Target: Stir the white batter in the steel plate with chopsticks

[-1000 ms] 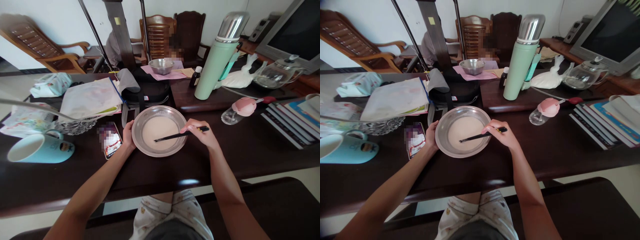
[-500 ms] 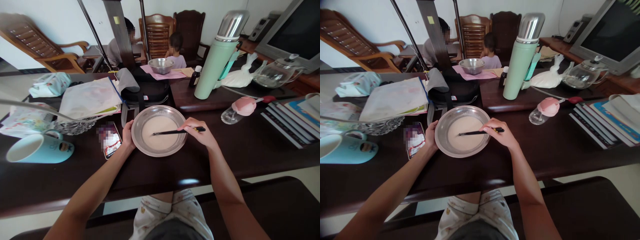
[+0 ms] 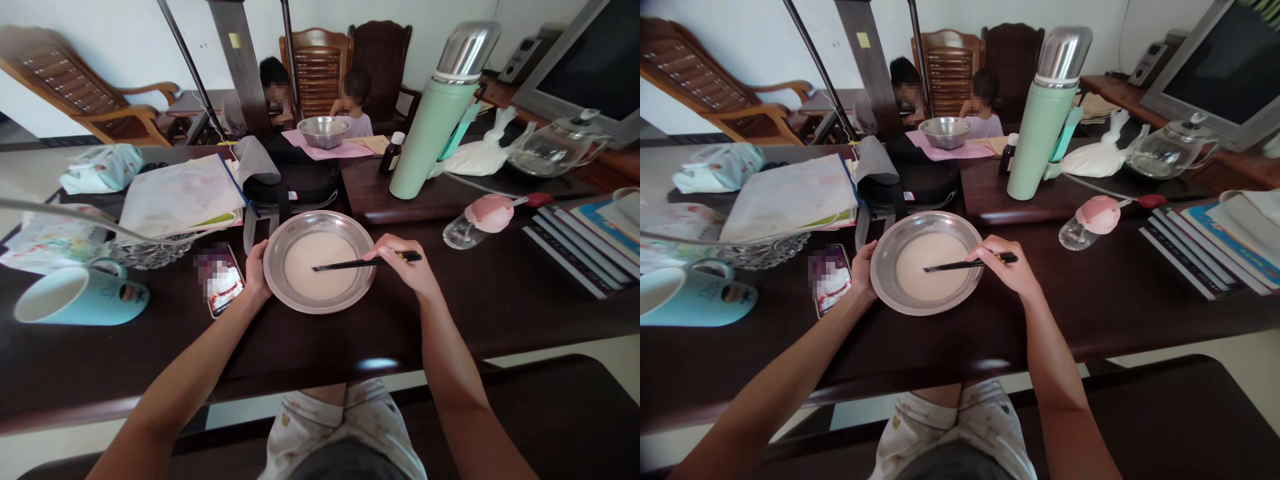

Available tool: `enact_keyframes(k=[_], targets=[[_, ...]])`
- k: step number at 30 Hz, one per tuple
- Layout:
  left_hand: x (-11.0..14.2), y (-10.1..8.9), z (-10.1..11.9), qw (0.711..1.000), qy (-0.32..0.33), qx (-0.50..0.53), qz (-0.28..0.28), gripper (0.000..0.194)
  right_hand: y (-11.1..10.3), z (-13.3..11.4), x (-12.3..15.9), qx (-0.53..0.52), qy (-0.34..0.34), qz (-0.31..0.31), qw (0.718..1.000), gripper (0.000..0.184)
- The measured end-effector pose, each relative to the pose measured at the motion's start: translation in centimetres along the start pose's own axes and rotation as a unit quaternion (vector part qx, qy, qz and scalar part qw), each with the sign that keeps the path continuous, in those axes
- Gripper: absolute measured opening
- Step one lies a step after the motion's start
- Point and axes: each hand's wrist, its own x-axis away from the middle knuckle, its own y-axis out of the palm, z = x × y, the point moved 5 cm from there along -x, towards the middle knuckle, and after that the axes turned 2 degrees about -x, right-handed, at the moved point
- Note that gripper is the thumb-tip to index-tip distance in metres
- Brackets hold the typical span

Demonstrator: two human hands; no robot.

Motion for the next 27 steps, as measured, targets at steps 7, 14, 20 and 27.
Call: enact_keyframes(k=[7,14,20,27], targets=[[-0.44,-0.44,-0.13,1.000,0.001,0.002,0.001,0.019,0.60,-0.13,-0.14,0.003,-0.021,-0.023,1.000,0.041],[-0.61,-0.46,-0.24,1.000,-0.005,-0.003,-0.011,0.018,0.23,0.05,0.01,-0.031,-0.002,-0.014,0.999,0.046],[-0.68,-0.53,-0.11,1.000,0.007,-0.007,0.002,0.017,0.36,-0.10,-0.18,0.020,-0.018,-0.007,1.000,0.040],[-0.46,-0.43,0.04,1.000,0.010,-0.017,0.015,0.020,0.57,-0.07,-0.05,-0.028,-0.006,-0.027,0.999,0.044]])
